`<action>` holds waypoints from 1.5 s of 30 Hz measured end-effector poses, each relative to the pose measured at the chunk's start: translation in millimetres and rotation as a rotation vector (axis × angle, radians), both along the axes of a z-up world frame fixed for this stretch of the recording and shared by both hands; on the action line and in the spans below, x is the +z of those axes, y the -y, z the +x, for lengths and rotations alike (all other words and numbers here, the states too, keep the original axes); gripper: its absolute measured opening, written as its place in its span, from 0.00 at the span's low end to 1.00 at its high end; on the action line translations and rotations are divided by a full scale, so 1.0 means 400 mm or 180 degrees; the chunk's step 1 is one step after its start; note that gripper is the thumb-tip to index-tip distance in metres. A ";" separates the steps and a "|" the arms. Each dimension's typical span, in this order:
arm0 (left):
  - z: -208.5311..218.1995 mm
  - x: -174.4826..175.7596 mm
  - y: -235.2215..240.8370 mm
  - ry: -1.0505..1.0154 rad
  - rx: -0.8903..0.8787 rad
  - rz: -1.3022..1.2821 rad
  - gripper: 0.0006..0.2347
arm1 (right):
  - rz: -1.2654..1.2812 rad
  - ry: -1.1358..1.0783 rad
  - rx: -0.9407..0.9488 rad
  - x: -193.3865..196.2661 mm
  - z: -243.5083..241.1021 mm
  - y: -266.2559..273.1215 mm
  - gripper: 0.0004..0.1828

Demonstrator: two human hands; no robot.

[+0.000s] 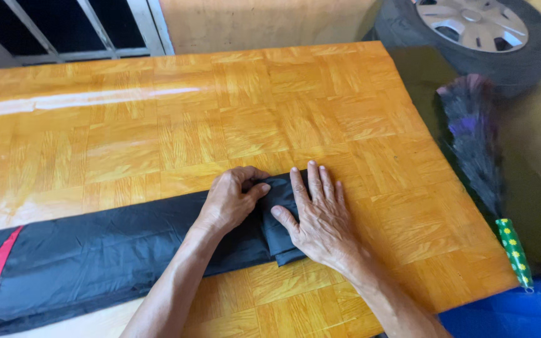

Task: The person folds a large black tarp with red accents on a wooden table, smoothing it repeatedly to create a compact rectangular bundle. The person then places the folded tarp into a black drawstring bag and pulls the red drawstrings to close it.

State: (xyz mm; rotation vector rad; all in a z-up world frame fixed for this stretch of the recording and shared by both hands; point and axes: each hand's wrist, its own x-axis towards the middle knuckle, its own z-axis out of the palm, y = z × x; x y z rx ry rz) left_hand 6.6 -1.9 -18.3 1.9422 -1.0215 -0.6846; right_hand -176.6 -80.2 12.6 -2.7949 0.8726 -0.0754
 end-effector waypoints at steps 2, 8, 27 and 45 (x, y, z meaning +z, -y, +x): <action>0.001 -0.036 0.002 0.0345 0.0012 -0.0148 0.13 | -0.0145 -0.0020 -0.0027 -0.018 0.007 -0.004 0.44; -0.094 0.082 -0.071 0.2201 -0.0505 0.0048 0.22 | -0.0542 0.0017 -0.0078 -0.048 -0.001 -0.004 0.45; -0.237 0.079 0.007 0.2336 -0.1092 0.0583 0.28 | -0.0642 0.0020 -0.0469 -0.060 -0.110 0.136 0.41; -0.221 -0.089 0.036 0.3677 -0.0396 -0.0259 0.29 | 0.2336 0.2231 -0.2344 -0.002 -0.216 0.204 0.47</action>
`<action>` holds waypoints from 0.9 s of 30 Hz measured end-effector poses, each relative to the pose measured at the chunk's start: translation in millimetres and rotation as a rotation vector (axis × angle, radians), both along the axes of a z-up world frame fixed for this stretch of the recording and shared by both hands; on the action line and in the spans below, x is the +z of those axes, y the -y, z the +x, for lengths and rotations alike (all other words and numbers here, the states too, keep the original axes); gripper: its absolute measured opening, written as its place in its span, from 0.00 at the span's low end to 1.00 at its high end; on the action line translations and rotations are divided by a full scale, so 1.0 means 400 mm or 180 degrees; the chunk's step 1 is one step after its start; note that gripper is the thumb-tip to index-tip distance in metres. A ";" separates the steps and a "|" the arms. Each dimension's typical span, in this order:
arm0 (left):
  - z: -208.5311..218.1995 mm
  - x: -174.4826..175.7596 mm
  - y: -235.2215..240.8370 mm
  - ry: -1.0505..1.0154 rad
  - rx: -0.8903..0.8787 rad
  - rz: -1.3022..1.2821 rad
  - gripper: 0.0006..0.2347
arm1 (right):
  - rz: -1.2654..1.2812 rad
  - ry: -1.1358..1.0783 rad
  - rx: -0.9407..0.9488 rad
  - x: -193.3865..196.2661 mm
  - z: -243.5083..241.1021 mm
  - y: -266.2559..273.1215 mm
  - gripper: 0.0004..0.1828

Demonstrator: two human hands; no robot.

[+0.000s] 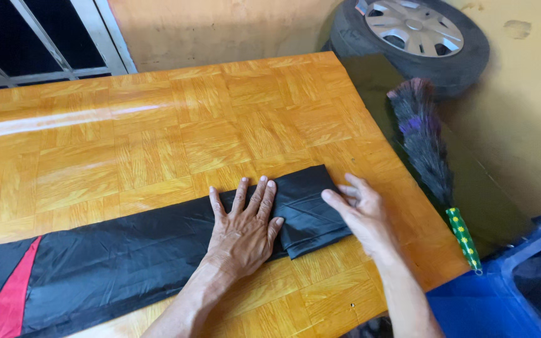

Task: The person folds a large black tarp with red accents on a wooden table, smoothing it repeatedly to create a compact rectangular bundle. The person then places the folded tarp into a black drawstring bag and pulls the red drawstrings to close it.

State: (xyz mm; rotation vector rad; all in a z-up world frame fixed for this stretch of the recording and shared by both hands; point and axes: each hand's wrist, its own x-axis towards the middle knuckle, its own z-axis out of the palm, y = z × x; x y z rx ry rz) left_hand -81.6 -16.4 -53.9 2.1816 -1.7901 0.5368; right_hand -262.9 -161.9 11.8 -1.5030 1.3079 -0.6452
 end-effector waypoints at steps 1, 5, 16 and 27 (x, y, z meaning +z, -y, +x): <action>0.002 0.007 0.002 -0.0007 0.0017 -0.0024 0.29 | -0.0024 -0.0007 0.0017 -0.006 -0.012 0.008 0.47; 0.010 0.028 -0.006 -0.0646 -0.0200 0.0131 0.28 | 0.0808 0.1536 -0.0413 0.015 -0.018 -0.035 0.21; 0.057 0.080 -0.027 -0.2874 -0.0570 -0.0712 0.14 | -0.2114 0.0501 0.1236 -0.008 0.128 -0.301 0.48; 0.211 0.306 -0.217 -0.4819 0.1025 0.0490 0.33 | -0.3813 -0.2126 0.2466 -0.052 0.183 -0.341 0.55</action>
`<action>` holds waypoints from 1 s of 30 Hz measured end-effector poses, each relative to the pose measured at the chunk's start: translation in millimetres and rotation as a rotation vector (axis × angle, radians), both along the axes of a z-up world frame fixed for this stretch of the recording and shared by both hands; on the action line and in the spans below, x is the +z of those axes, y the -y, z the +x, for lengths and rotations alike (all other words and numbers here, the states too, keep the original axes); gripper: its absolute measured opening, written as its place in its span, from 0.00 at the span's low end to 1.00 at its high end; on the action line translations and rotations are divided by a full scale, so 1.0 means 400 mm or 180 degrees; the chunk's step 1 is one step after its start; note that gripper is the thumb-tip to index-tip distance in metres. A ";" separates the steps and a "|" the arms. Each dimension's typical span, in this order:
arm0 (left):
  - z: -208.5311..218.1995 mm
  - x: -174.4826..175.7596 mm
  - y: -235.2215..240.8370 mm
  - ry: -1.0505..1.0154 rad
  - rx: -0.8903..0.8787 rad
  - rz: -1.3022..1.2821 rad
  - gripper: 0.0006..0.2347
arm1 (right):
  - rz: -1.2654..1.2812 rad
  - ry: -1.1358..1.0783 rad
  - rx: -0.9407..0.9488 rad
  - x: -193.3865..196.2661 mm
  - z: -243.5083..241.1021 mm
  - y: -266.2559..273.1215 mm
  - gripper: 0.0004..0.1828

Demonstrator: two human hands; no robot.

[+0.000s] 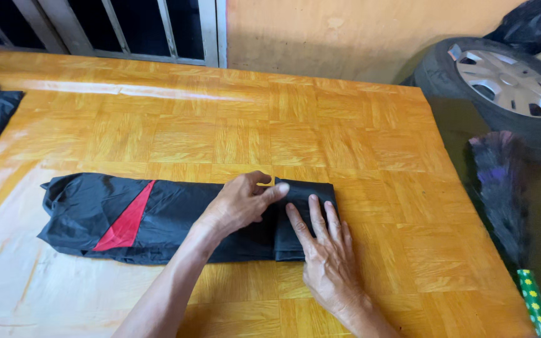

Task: The person folds a large black tarp with red accents on a wooden table, smoothing it repeatedly to create a compact rectangular bundle. The person then places the folded tarp into a black drawstring bag and pulls the red drawstrings to close it.

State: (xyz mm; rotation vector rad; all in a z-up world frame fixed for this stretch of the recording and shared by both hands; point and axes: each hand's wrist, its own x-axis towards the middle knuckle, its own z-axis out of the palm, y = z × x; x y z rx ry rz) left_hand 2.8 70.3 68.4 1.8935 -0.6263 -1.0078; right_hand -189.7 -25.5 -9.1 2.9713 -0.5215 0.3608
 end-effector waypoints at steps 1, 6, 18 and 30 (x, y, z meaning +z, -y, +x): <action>0.006 -0.054 0.003 -0.0001 0.0020 0.0007 0.33 | 0.0007 -0.0001 0.0020 0.007 -0.003 0.002 0.55; 0.018 -0.173 0.002 0.1451 -0.0109 -0.0434 0.27 | 0.1891 -0.0916 0.0286 0.108 0.001 0.060 0.62; 0.017 -0.202 0.007 0.1690 -0.0346 -0.0108 0.21 | 0.1102 -0.0633 -0.0294 0.047 0.175 0.064 0.35; 0.006 -0.163 -0.005 0.1719 -0.0532 -0.0303 0.23 | 0.1192 -0.0118 0.0128 0.006 0.159 0.088 0.37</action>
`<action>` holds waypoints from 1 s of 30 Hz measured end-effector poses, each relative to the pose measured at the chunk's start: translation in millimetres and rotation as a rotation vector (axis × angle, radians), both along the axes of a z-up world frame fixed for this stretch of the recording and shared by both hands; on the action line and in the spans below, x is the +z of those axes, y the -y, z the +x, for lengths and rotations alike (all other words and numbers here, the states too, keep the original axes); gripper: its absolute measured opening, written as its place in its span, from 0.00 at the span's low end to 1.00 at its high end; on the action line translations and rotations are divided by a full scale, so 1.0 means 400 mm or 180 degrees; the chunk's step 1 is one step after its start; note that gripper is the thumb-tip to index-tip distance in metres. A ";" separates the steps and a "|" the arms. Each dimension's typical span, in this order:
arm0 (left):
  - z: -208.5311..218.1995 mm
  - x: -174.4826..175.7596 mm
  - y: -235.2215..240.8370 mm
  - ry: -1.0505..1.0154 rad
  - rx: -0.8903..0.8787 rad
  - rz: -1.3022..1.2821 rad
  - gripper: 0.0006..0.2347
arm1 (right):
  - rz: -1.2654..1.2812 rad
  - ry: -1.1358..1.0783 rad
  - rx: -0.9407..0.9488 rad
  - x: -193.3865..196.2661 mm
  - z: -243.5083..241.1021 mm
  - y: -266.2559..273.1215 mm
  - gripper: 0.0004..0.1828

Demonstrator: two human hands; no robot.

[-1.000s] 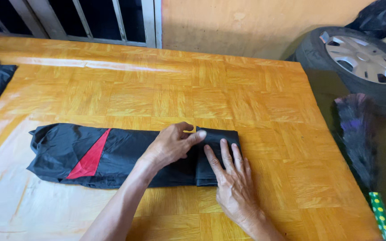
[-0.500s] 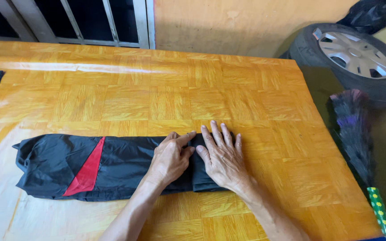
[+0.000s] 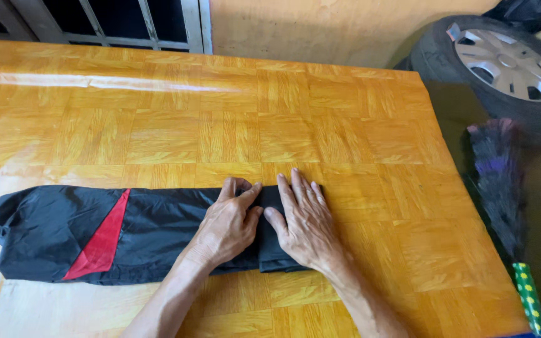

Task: The person folds a large black tarp with red accents on a wooden table, smoothing it repeatedly to create a compact rectangular bundle. The person then places the folded tarp into a black drawstring bag and pulls the red drawstrings to close it.

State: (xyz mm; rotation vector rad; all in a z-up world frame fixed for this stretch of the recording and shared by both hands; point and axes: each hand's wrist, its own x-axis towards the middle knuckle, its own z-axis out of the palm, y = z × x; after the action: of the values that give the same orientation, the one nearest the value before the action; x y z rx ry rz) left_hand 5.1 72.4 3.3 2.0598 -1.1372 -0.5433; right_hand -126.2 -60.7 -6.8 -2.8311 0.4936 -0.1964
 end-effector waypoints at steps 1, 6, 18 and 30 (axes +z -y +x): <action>-0.005 0.002 -0.004 -0.0004 -0.0036 0.0022 0.23 | 0.0022 -0.0004 -0.0036 0.010 -0.005 -0.009 0.37; 0.015 -0.049 0.008 -0.0038 -0.0117 0.0074 0.24 | -0.0129 -0.0227 0.0221 0.096 -0.003 -0.045 0.34; -0.085 0.068 -0.270 0.0949 0.2373 -0.0104 0.27 | -0.0319 -0.0720 0.0070 0.055 0.013 -0.021 0.32; -0.120 0.113 -0.315 -0.0436 0.3813 0.0264 0.55 | -0.1110 -0.0264 0.0077 0.012 0.033 -0.002 0.32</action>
State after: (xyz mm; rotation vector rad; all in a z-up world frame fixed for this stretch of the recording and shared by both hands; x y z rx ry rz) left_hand -42.9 198.6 48.4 2.2790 0.2970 -0.1041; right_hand -113.0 -59.9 -1.8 -3.1949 0.4829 -0.1754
